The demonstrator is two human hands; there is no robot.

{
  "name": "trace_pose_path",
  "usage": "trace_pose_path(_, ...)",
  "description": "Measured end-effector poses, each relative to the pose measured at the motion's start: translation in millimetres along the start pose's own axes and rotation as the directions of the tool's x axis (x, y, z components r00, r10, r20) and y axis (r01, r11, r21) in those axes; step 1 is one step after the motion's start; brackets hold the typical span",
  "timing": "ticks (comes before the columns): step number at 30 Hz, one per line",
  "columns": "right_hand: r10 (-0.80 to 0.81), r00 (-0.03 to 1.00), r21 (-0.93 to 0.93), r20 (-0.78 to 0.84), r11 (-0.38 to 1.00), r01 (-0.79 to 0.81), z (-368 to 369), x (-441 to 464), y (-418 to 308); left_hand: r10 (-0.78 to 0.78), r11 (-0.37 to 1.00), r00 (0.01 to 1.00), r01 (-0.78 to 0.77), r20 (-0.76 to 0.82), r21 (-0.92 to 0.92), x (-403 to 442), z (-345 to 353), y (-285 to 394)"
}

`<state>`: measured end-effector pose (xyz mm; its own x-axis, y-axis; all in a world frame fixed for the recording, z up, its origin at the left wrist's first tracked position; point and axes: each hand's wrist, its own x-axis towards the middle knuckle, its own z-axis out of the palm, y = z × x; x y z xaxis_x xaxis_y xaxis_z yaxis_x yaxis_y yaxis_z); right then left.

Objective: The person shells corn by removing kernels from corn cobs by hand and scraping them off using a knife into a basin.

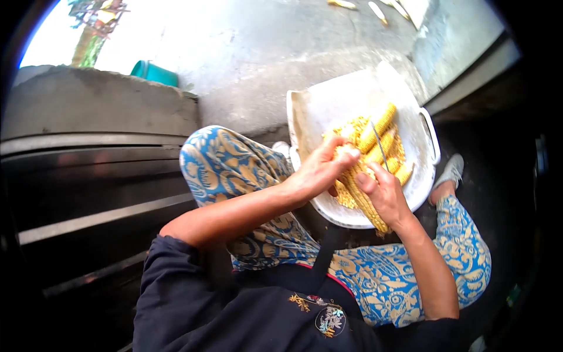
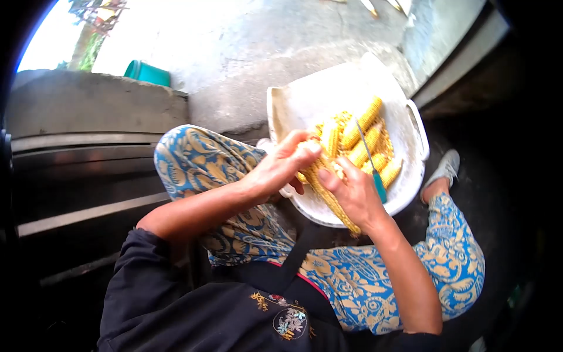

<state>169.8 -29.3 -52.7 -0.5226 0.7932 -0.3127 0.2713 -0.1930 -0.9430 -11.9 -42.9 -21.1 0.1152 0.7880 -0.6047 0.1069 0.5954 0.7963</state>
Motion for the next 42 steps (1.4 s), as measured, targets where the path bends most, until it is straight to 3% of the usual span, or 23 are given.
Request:
trace_pose_path(2, 0.022, 1.000, 0.016, -0.012, 1.000, -0.022, -1, -2, -7, -0.019, 0.980, 0.995, 0.000, 0.095, 0.200, -1, -11, 25)
trace_pose_path(6, 0.061, 0.997, 0.265, 0.053, 0.961, -0.073, -1, -13, -27, 0.051, 0.982, 0.958, -0.100, 0.282, 0.163, 6, -16, 42)
trace_pose_path(9, 0.083, 0.990, 0.244, 0.118, 0.963, -0.110, -12, -18, -47, 0.147, 0.964, 0.919, -0.216, 0.366, 0.154, 4, -17, 51)
trace_pose_path(13, 0.165, 0.976, 0.172, 0.143, 0.967, -0.189, -19, -14, -53, 0.193, 0.979, 0.911, -0.203, 0.363, -0.011, 3, -17, 43)
trace_pose_path(14, 0.189, 0.972, 0.170, 0.142, 0.962, -0.212, -23, -12, -50, 0.302, 0.937, 0.883, -0.344, 0.361, 0.058, 6, -15, 36)
trace_pose_path(16, 0.179, 0.968, 0.175, 0.175, 0.962, -0.210, -23, -6, -53, 0.204, 0.974, 0.904, -0.227, 0.377, 0.016, 4, -19, 43)
trace_pose_path(20, 0.081, 0.961, 0.199, 0.266, 0.970, -0.136, -17, 18, -75, 0.266, 0.962, 0.903, -0.272, 0.337, -0.028, 14, -35, 45)
trace_pose_path(24, 0.154, 0.931, 0.211, 0.332, 0.949, -0.232, -24, 43, -76, 0.295, 0.954, 0.894, -0.295, 0.337, -0.053, 14, -48, 49)
trace_pose_path(27, 0.144, 0.918, 0.151, 0.369, 0.965, -0.212, -23, 47, -69, 0.343, 0.939, 0.869, -0.321, 0.357, -0.121, 9, -50, 43)
trace_pose_path(30, 0.144, 0.929, 0.127, 0.340, 0.972, -0.197, -16, 48, -74, 0.347, 0.932, 0.869, -0.362, 0.354, -0.026, 7, -52, 40)
trace_pose_path(32, 0.175, 0.924, 0.130, 0.341, 0.964, -0.230, -13, 49, -73, 0.552, 0.766, 0.778, -0.615, 0.299, 0.187, 15, -50, 29)
trace_pose_path(36, 0.164, 0.901, 0.205, 0.403, 0.943, -0.263, -12, 48, -60, 0.526, 0.785, 0.779, -0.599, 0.342, 0.156, 16, -54, 29)
trace_pose_path(38, 0.171, 0.956, 0.266, 0.238, 0.935, -0.233, -1, 44, -58, 0.488, 0.813, 0.778, -0.570, 0.396, 0.119, 10, -54, 35)
trace_pose_path(41, 0.179, 0.935, 0.160, 0.306, 0.958, -0.236, -9, 39, -53, 0.335, 0.914, 0.849, -0.399, 0.409, 0.078, 8, -53, 32)
trace_pose_path(42, 0.185, 0.943, 0.202, 0.278, 0.948, -0.245, -8, 37, -48, 0.412, 0.855, 0.827, -0.496, 0.383, 0.151, 11, -51, 27)
